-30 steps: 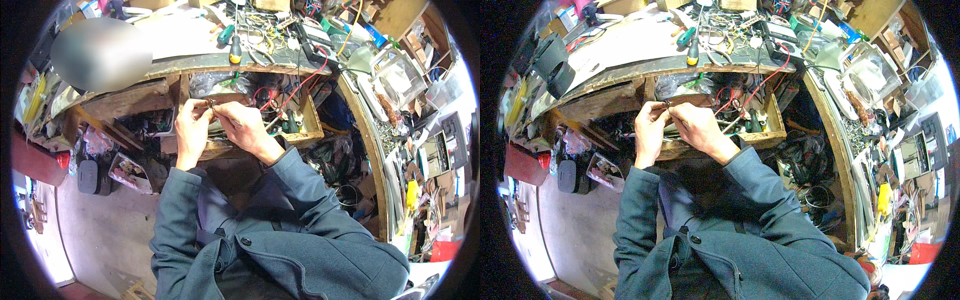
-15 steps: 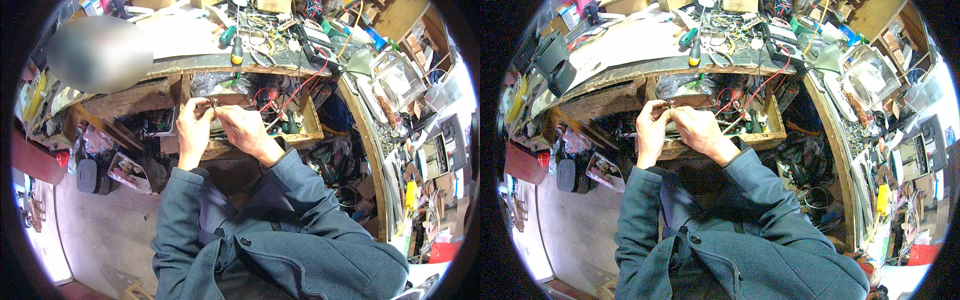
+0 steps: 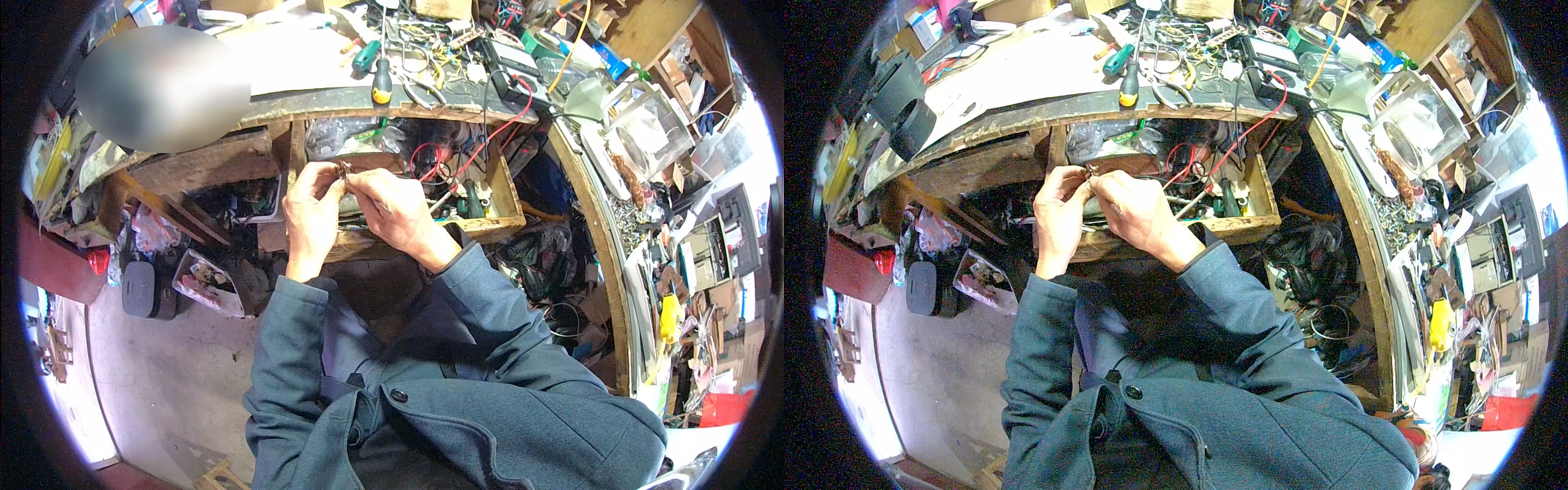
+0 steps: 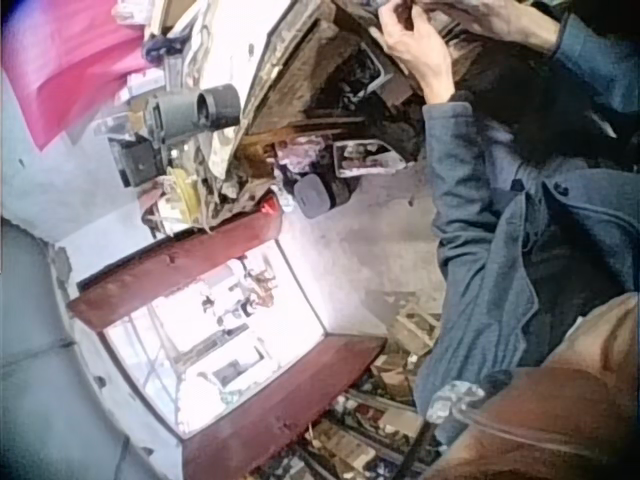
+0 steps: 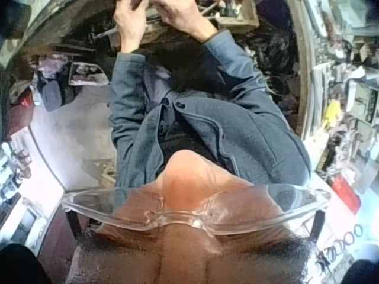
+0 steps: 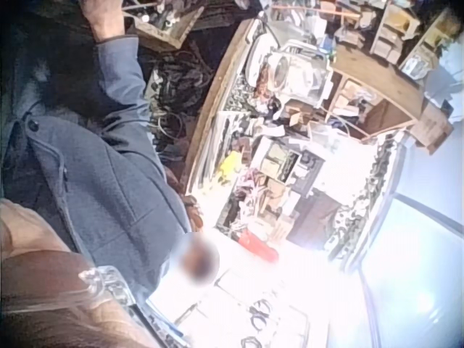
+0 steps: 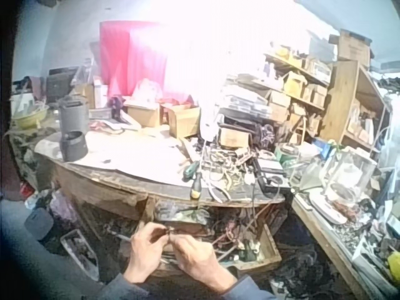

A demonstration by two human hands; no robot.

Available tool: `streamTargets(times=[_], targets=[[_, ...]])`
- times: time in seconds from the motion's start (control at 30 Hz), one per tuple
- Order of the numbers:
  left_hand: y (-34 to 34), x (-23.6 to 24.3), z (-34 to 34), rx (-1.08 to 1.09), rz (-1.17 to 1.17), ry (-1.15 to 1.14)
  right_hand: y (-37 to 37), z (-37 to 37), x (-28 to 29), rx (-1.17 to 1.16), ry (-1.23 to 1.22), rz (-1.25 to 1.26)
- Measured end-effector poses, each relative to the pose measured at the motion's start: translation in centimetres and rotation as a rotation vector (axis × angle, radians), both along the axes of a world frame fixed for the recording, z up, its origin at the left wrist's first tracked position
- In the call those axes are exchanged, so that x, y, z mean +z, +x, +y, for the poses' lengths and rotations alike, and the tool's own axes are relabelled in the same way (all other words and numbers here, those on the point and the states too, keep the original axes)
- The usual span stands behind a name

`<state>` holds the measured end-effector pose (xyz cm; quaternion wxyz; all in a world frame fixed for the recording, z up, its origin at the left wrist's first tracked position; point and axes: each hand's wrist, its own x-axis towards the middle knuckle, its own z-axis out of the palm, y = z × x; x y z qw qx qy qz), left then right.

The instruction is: The person works at a cluttered workbench, using a soldering iron and pliers to manipulate small electronic components and wires. They repeatedly heat and adjust connections on a small device, occasionally retrieving additional items from a drawer.

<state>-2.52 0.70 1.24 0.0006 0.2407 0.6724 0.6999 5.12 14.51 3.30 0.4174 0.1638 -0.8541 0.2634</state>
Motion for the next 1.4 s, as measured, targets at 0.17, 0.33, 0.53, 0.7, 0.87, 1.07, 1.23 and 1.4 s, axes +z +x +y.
streamTargets(times=[0.17,0.33,0.53,0.7,0.87,1.07,1.23,1.4], targets=[[0.2,0.4,0.0,-0.030,-0.035,0.005,0.1,0.2,-0.1,0.012,0.001,0.001],[0.5,-0.2,0.2,-0.045,-0.017,0.043,0.1,0.2,-0.2,0.016,0.012,0.011],[0.6,-0.2,0.2,-0.045,-0.024,-0.003,-0.2,0.3,-0.2,0.030,-0.003,0.035],[0.8,0.1,0.3,0.003,0.019,-0.024,-0.1,0.3,-0.2,0.015,-0.003,0.009],[1.0,0.0,0.4,0.079,0.078,-0.102,0.1,0.2,-0.3,-0.005,0.003,-0.036],[0.7,-0.2,0.6,0.091,0.082,-0.021,0.1,0.3,-0.2,-0.001,-0.013,-0.033],[-0.2,-0.2,-0.1,-0.051,-0.161,0.087,-0.3,0.4,-0.2,0.027,0.010,0.005],[-0.2,-0.3,-0.1,-0.064,-0.085,0.073,-0.3,0.4,-0.2,0.019,0.027,0.021]])
